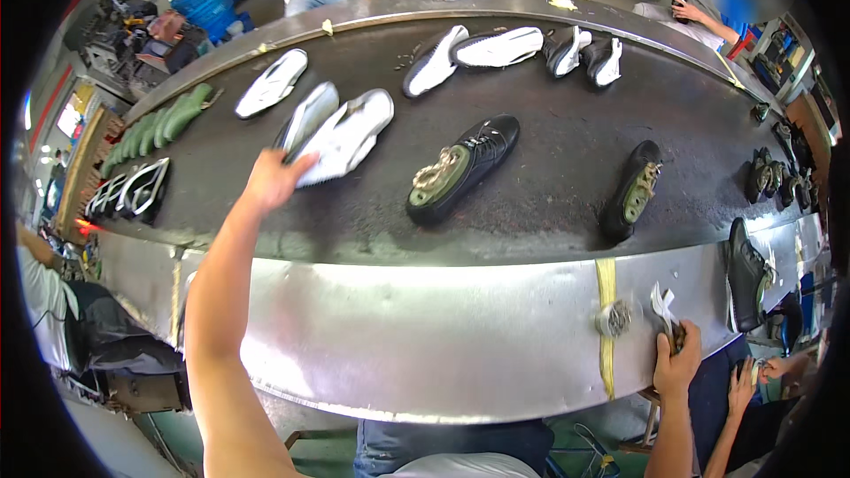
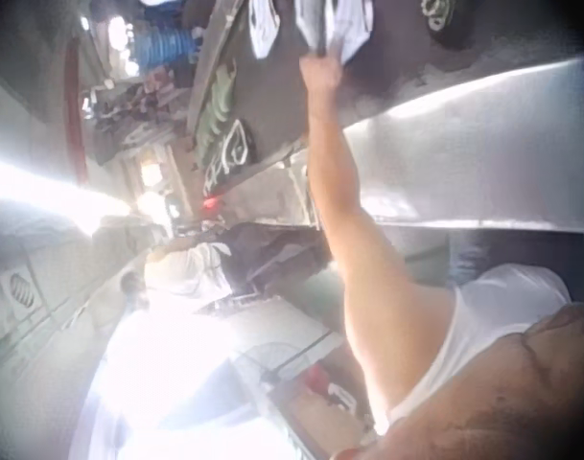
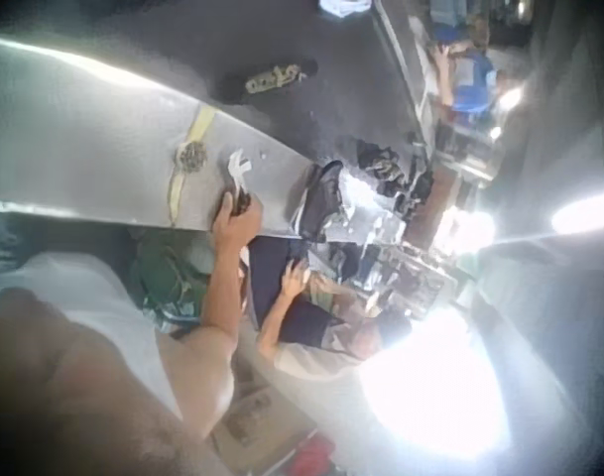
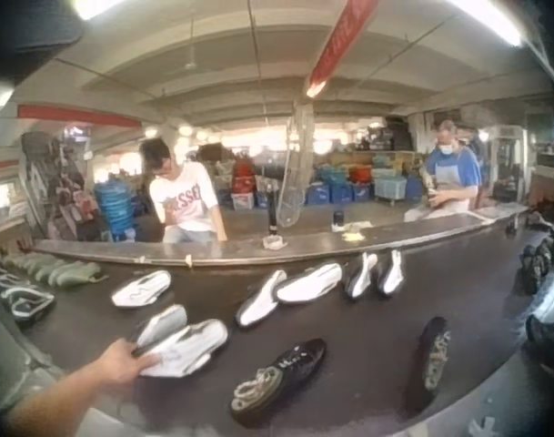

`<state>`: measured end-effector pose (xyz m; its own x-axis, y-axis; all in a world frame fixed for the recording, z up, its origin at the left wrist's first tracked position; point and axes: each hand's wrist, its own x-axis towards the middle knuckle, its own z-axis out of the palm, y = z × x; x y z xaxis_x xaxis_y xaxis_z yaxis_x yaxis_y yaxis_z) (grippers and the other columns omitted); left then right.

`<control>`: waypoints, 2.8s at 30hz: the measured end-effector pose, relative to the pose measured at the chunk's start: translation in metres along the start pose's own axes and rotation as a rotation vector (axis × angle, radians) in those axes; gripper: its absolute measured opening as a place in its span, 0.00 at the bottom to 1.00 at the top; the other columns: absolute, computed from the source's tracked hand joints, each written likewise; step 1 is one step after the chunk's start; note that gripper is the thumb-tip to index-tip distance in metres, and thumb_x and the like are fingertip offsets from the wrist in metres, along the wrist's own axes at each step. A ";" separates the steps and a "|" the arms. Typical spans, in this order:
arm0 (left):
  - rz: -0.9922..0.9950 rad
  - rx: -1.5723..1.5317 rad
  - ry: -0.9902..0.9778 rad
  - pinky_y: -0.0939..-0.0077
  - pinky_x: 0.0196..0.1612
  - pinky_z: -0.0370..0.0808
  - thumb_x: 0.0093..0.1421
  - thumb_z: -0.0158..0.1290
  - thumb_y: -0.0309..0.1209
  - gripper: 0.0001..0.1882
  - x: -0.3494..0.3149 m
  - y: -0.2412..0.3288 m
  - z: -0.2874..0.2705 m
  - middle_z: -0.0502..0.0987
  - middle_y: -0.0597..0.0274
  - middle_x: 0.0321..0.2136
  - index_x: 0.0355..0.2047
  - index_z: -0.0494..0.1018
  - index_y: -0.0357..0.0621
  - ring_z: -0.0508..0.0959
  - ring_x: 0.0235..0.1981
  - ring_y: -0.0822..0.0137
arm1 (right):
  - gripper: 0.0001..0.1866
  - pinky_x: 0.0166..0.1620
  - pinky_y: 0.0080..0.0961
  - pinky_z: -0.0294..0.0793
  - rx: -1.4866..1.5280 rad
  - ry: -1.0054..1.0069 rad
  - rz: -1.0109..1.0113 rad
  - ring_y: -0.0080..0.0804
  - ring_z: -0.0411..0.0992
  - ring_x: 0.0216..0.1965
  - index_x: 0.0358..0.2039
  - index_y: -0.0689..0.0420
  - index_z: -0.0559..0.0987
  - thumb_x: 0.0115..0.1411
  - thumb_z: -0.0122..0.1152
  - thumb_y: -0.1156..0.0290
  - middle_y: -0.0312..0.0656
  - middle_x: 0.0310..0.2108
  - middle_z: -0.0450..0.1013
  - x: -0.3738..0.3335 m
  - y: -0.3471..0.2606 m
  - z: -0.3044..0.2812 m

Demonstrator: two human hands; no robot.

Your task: The recorder uses pliers to pull and secure the shoe upper material around the last to prepare it for sole attachment on an assembly line.

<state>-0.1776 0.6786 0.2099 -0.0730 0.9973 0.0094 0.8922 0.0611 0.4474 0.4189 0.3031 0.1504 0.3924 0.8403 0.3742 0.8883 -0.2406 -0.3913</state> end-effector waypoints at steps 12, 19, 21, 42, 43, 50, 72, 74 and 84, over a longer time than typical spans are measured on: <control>0.410 0.464 0.323 0.57 0.62 0.64 0.55 0.64 0.40 0.28 -0.341 -0.042 -0.037 0.60 0.31 0.62 0.49 0.75 0.30 0.67 0.59 0.38 | 0.24 0.50 0.47 0.70 -0.074 0.078 -0.107 0.57 0.71 0.46 0.49 0.62 0.73 0.60 0.63 0.56 0.54 0.43 0.73 -0.009 0.000 0.004; 0.140 0.084 -0.084 0.59 0.59 0.70 0.54 0.64 0.47 0.52 -0.308 -0.004 -0.030 0.69 0.27 0.56 0.66 0.52 0.25 0.73 0.58 0.40 | 0.24 0.50 0.49 0.69 -0.047 0.091 -0.127 0.58 0.71 0.46 0.50 0.63 0.71 0.62 0.62 0.59 0.55 0.44 0.73 -0.022 -0.011 0.005; 0.070 -0.075 -0.069 0.62 0.59 0.70 0.57 0.61 0.46 0.51 -0.299 -0.012 -0.009 0.72 0.28 0.54 0.67 0.49 0.26 0.74 0.57 0.41 | 0.23 0.49 0.48 0.69 0.019 0.306 -0.282 0.58 0.70 0.46 0.50 0.64 0.70 0.62 0.62 0.61 0.56 0.44 0.72 -0.040 -0.010 0.004; 0.492 -0.528 -0.168 0.57 0.63 0.65 0.61 0.57 0.30 0.30 -0.677 0.032 0.172 0.62 0.38 0.60 0.61 0.63 0.34 0.64 0.62 0.43 | 0.24 0.28 0.20 0.71 1.100 -1.240 0.327 0.18 0.70 0.29 0.43 0.60 0.75 0.63 0.62 0.50 0.34 0.32 0.73 -0.284 -0.071 -0.022; 0.480 -0.561 -0.068 0.58 0.62 0.66 0.61 0.57 0.27 0.27 -0.675 0.035 0.168 0.63 0.40 0.58 0.60 0.66 0.36 0.66 0.60 0.45 | 0.24 0.28 0.20 0.71 1.094 -1.240 0.327 0.18 0.70 0.29 0.43 0.60 0.75 0.63 0.62 0.50 0.34 0.32 0.73 -0.285 -0.071 -0.022; 0.643 -0.530 -0.292 0.59 0.54 0.72 0.60 0.57 0.25 0.18 -0.641 0.023 0.153 0.69 0.49 0.51 0.51 0.72 0.43 0.71 0.53 0.48 | 0.27 0.34 0.20 0.70 1.083 -1.213 0.197 0.19 0.68 0.34 0.46 0.62 0.74 0.59 0.66 0.51 0.33 0.34 0.71 -0.291 -0.068 -0.015; -0.262 -0.760 -1.083 0.78 0.27 0.72 0.67 0.52 0.37 0.10 -0.593 -0.003 0.111 0.76 0.65 0.25 0.33 0.72 0.43 0.75 0.24 0.74 | 0.34 0.44 0.26 0.71 0.815 -1.278 -0.138 0.26 0.69 0.37 0.49 0.61 0.72 0.49 0.73 0.53 0.37 0.35 0.71 -0.278 -0.137 -0.067; -0.339 -0.938 -1.167 0.78 0.26 0.74 0.67 0.51 0.35 0.09 -0.596 -0.011 0.092 0.76 0.64 0.26 0.34 0.71 0.43 0.77 0.24 0.71 | 0.34 0.45 0.26 0.71 0.752 -1.280 -0.178 0.26 0.70 0.37 0.49 0.60 0.72 0.47 0.73 0.55 0.38 0.35 0.73 -0.278 -0.144 -0.078; -0.470 -1.558 -1.156 0.78 0.21 0.67 0.67 0.56 0.36 0.13 -0.625 -0.011 0.064 0.75 0.59 0.34 0.35 0.64 0.45 0.74 0.20 0.70 | 0.35 0.49 0.27 0.72 0.809 -1.318 -0.168 0.29 0.74 0.42 0.50 0.60 0.72 0.43 0.75 0.59 0.41 0.40 0.76 -0.284 -0.154 -0.086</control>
<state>-0.1134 0.0577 0.1424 0.6966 0.5045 -0.5101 -0.2387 0.8334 0.4984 0.1906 0.0599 0.1764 -0.5598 0.7517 -0.3487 0.3680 -0.1515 -0.9174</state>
